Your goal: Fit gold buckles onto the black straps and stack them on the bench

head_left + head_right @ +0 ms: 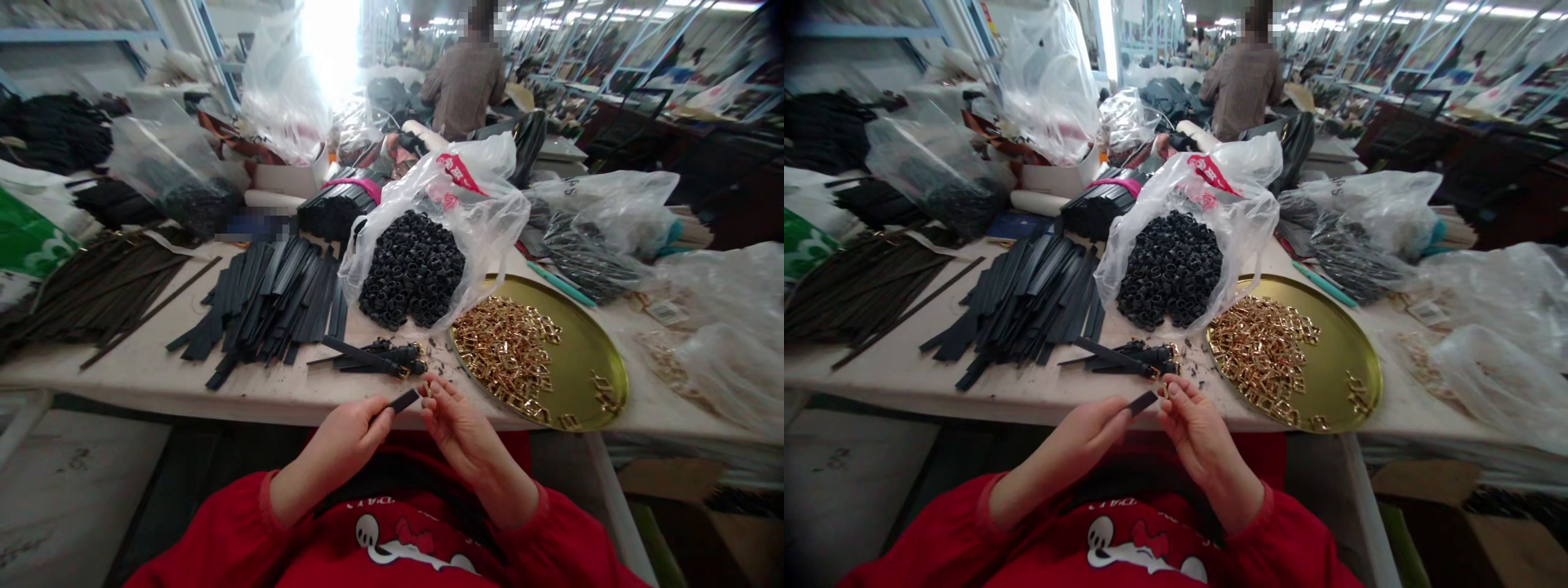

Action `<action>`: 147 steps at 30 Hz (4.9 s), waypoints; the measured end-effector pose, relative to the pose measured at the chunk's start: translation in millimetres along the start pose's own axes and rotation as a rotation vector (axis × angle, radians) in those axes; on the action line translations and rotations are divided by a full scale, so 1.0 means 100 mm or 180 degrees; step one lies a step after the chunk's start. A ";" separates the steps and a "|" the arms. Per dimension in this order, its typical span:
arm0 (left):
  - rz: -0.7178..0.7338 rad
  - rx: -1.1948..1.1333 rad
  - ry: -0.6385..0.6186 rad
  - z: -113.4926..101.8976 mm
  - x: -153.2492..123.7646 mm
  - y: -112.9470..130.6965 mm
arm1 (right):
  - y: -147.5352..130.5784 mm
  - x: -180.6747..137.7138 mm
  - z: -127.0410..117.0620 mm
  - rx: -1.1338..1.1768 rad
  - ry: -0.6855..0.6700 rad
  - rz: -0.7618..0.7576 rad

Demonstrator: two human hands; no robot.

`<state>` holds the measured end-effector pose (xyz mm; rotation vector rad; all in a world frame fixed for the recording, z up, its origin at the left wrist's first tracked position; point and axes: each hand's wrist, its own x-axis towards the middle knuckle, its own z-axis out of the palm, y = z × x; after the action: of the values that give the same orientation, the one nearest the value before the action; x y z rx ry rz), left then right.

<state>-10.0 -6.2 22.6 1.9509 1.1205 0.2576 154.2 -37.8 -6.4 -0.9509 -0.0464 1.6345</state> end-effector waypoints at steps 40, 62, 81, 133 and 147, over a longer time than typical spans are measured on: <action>-0.0465 -0.1311 0.0078 0.25 0.10 -0.09 | 0.17 -0.03 -0.08 -0.3219 -0.0107 -0.2134; -0.0448 -0.1601 0.0381 -0.11 0.34 -0.23 | -0.66 1.25 0.33 -0.6918 -0.0240 -0.2753; -0.0433 -0.1671 0.0713 -0.02 0.38 -0.29 | -0.58 1.41 0.39 -0.7362 -0.0183 -0.2670; -0.0347 -0.0103 0.0393 0.03 0.07 -0.13 | 0.13 0.05 -0.11 -0.0907 -0.1263 0.0927; -0.0433 -0.1826 -0.0016 0.07 -0.02 0.03 | 0.08 -0.04 -0.06 -0.1874 -0.0703 -0.0538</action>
<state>-5.6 -12.6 21.4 1.3634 1.0303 0.4451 151.1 -46.2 -12.6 -1.1592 -0.7736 1.5865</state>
